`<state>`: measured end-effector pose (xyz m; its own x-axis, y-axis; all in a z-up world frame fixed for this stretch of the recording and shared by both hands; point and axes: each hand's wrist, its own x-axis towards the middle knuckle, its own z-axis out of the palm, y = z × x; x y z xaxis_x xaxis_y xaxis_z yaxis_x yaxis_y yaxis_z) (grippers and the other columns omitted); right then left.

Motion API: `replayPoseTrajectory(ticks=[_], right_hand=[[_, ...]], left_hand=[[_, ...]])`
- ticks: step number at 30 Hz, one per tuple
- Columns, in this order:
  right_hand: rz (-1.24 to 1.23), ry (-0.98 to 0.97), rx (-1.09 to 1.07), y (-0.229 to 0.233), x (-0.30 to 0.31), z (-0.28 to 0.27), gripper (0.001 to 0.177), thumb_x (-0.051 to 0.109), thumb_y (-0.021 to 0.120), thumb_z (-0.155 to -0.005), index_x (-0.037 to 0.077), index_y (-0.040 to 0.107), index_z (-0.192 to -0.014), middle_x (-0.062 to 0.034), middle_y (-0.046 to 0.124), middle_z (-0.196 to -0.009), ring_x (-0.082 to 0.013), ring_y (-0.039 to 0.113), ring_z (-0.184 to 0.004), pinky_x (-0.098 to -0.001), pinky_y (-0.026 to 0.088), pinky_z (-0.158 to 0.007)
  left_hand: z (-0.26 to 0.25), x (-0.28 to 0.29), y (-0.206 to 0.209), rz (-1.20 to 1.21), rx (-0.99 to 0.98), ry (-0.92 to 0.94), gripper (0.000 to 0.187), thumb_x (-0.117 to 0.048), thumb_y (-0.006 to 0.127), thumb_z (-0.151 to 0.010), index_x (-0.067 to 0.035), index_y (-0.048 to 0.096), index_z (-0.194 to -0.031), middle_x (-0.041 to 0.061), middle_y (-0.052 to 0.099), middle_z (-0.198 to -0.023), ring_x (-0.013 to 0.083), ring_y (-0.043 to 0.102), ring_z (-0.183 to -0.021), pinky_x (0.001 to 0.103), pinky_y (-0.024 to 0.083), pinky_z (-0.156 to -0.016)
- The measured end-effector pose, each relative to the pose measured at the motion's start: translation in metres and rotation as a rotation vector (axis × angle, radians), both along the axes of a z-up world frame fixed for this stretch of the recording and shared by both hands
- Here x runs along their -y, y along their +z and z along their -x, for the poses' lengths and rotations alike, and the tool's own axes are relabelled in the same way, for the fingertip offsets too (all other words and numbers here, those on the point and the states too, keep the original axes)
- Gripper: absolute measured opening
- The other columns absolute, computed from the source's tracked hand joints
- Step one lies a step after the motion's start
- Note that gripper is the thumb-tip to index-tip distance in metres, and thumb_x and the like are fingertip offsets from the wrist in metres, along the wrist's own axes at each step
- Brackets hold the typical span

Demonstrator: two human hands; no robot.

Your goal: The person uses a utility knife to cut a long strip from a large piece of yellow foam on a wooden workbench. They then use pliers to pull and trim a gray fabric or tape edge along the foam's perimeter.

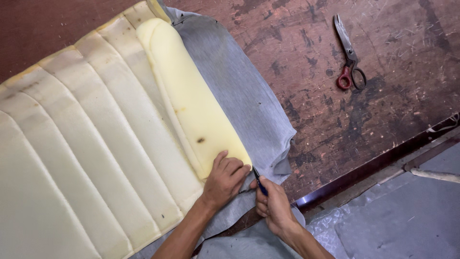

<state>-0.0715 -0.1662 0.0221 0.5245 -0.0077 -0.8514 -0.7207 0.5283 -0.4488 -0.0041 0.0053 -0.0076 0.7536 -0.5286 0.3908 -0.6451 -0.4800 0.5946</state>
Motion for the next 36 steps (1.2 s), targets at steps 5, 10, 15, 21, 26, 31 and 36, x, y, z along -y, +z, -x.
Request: replayPoseTrajectory(ticks=[5,10,15,21,26,31,36], right_hand=[[-0.022,0.01,-0.005,0.009,-0.002,0.0,0.04,0.034,0.044,-0.104,-0.001,0.062,-0.098,0.0044,0.03,-0.051,-0.0084,0.023,-0.036,-0.028,0.021,-0.037],[-0.046,-0.01,-0.02,0.013,-0.003,-0.007,0.039,0.035,0.045,-0.103,0.0,0.061,-0.097,0.0044,0.03,-0.05,-0.0086,0.023,-0.036,-0.0276,0.02,-0.036],[-0.06,-0.034,-0.043,0.011,-0.003,-0.014,0.037,0.035,0.047,-0.103,0.001,0.061,-0.097,0.0046,0.03,-0.051,-0.0085,0.023,-0.036,-0.0272,0.02,-0.037],[-0.062,-0.059,0.003,-0.001,-0.004,-0.01,0.036,0.034,0.048,-0.104,0.001,0.058,-0.096,0.0038,0.031,-0.051,-0.0098,0.024,-0.037,-0.0282,0.023,-0.038],[-0.064,-0.062,-0.048,0.0,0.006,-0.021,0.034,0.035,0.048,-0.103,0.003,0.059,-0.098,0.0045,0.03,-0.051,-0.0094,0.022,-0.036,-0.0278,0.021,-0.037],[-0.127,0.002,-0.059,0.008,0.012,-0.015,0.041,0.039,0.046,-0.103,0.001,0.062,-0.1,0.0054,0.029,-0.05,-0.0085,0.022,-0.035,-0.0271,0.02,-0.036],[-0.144,-0.001,-0.046,0.003,0.007,-0.017,0.042,0.039,0.044,-0.103,0.001,0.061,-0.099,0.0051,0.03,-0.05,-0.0084,0.023,-0.035,-0.0271,0.02,-0.036]], left_hand=[[0.003,-0.001,-0.001,0.034,-0.008,0.014,0.028,-0.011,0.077,-0.085,-0.008,0.07,-0.112,0.005,0.06,-0.104,0.0227,0.061,-0.105,0.052,0.038,-0.115],[0.001,-0.002,-0.002,0.015,0.015,-0.005,0.029,-0.012,0.078,-0.082,-0.009,0.07,-0.11,0.005,0.06,-0.104,0.0233,0.062,-0.105,0.052,0.038,-0.114],[0.002,-0.001,0.0,0.022,0.039,0.005,0.027,-0.014,0.079,-0.083,-0.01,0.07,-0.108,0.005,0.059,-0.103,0.0226,0.062,-0.104,0.052,0.038,-0.114],[0.002,-0.005,-0.003,0.051,-0.044,-0.026,0.027,-0.009,0.076,-0.081,-0.008,0.069,-0.108,0.008,0.06,-0.103,0.0257,0.062,-0.105,0.054,0.038,-0.113],[-0.003,-0.009,-0.002,0.127,-0.066,0.003,0.023,-0.007,0.075,-0.085,-0.007,0.068,-0.107,0.009,0.059,-0.101,0.0277,0.063,-0.101,0.053,0.042,-0.113],[0.003,-0.005,-0.001,0.165,-0.071,0.046,0.023,-0.007,0.076,-0.086,-0.006,0.068,-0.107,0.009,0.06,-0.1,0.0277,0.063,-0.098,0.053,0.043,-0.113],[0.002,-0.007,0.0,0.125,-0.031,0.01,0.024,-0.009,0.075,-0.084,-0.008,0.069,-0.107,0.009,0.059,-0.1,0.0272,0.062,-0.1,0.053,0.041,-0.112]])
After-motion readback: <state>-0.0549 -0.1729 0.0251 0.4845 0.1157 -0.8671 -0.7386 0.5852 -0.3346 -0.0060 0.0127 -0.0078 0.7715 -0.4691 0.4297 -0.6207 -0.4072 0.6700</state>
